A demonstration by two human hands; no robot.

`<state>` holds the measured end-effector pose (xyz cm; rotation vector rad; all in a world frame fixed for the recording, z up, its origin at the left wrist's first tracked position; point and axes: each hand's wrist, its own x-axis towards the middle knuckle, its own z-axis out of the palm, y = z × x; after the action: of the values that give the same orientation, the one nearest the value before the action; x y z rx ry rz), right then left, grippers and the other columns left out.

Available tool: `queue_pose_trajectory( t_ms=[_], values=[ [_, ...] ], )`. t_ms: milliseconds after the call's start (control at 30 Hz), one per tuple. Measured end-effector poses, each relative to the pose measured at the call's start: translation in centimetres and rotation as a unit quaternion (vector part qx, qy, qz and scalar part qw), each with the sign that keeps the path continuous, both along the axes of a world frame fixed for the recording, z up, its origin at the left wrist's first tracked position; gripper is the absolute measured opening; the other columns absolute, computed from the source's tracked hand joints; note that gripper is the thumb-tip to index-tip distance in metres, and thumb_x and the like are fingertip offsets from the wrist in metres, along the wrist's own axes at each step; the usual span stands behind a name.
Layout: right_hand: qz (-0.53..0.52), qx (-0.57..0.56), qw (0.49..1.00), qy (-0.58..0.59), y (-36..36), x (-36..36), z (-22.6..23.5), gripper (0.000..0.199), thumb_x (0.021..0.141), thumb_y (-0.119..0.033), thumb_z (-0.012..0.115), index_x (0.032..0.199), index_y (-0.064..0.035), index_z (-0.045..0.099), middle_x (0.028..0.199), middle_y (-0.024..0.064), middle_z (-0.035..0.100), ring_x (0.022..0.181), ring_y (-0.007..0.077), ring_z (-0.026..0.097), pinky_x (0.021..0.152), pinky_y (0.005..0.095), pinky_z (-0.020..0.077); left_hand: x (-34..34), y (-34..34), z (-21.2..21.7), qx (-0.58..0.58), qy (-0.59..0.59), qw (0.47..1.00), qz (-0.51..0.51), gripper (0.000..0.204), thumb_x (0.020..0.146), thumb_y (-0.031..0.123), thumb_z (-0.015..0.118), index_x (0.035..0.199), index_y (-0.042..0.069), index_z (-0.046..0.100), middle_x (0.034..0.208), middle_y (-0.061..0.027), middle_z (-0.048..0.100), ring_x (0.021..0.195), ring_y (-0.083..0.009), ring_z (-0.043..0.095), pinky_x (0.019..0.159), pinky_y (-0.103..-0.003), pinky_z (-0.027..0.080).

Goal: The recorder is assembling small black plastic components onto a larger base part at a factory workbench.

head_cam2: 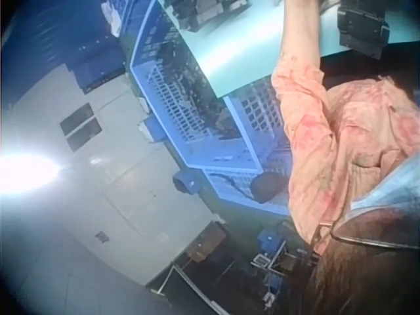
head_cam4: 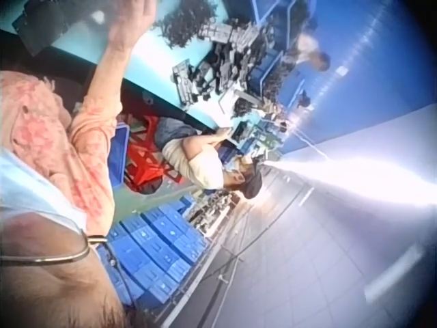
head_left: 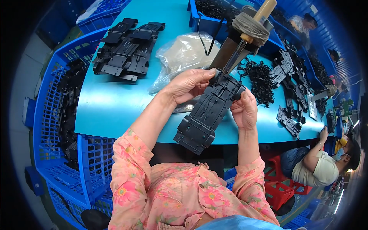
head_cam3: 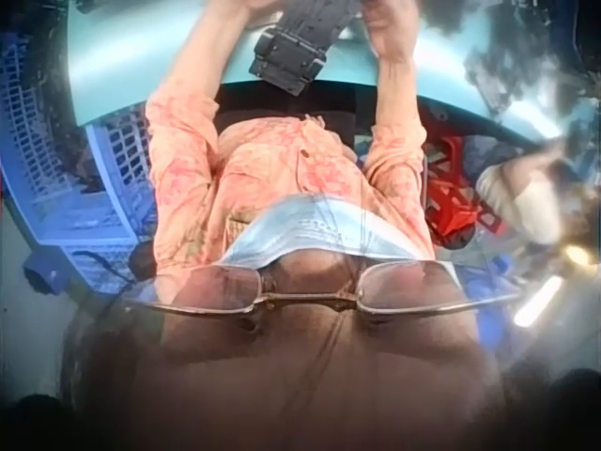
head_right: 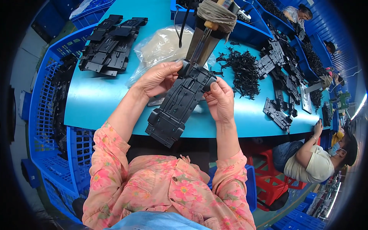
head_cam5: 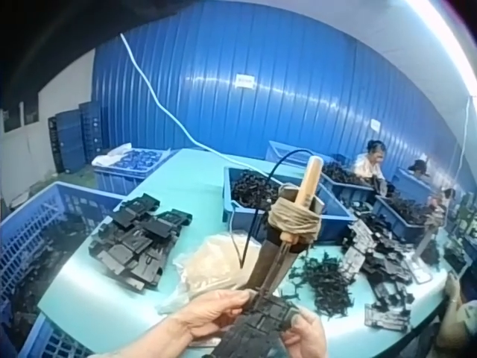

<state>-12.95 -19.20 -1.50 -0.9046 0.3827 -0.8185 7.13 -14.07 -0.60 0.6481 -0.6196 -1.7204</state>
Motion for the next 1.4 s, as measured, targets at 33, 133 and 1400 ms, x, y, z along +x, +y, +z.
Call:
queue_pose_trajectory(
  t_ms=[33, 133, 1400],
  values=[
    [0.001, 0.000, 1.000, 0.001, 0.01, -0.03, -0.02, 0.028, 0.078, -0.020, 0.061, 0.097, -0.0005, 0.052, 0.080, 0.0069, 0.060, 0.061, 0.0085, 0.051, 0.058, 0.0186, 0.0413, -0.01, 0.04, 0.04, 0.000, 0.001, 1.000, 0.001, 0.021, 0.080, 0.027, 0.060, 0.085, 0.006, 0.057, 0.069, 0.0061, 0.054, 0.056, 0.0018, 0.049, 0.052, -0.011, 0.041],
    [-0.007, 0.003, 1.000, 0.007, 0.16, -0.01, 0.00, 0.029, 0.078, -0.021, 0.061, 0.096, 0.0001, 0.052, 0.079, 0.0060, 0.059, 0.059, 0.0076, 0.050, 0.056, 0.0172, 0.0402, -0.06, 0.18, 0.31, 0.006, 0.004, 1.000, 0.002, 0.021, 0.079, 0.026, 0.061, 0.084, 0.007, 0.057, 0.067, 0.0068, 0.054, 0.055, 0.0018, 0.048, 0.051, -0.011, 0.041],
    [-0.026, -0.022, 0.999, -0.006, 0.48, 0.01, -0.04, 0.032, 0.076, -0.021, 0.064, 0.096, -0.0002, 0.052, 0.080, 0.0051, 0.059, 0.064, 0.0099, 0.053, 0.057, 0.0195, 0.0424, -0.30, 0.09, 0.74, -0.003, -0.060, 0.998, 0.006, 0.025, 0.081, 0.030, 0.059, 0.088, 0.006, 0.056, 0.071, 0.0057, 0.055, 0.058, 0.0002, 0.049, 0.052, -0.015, 0.042]
  ],
)
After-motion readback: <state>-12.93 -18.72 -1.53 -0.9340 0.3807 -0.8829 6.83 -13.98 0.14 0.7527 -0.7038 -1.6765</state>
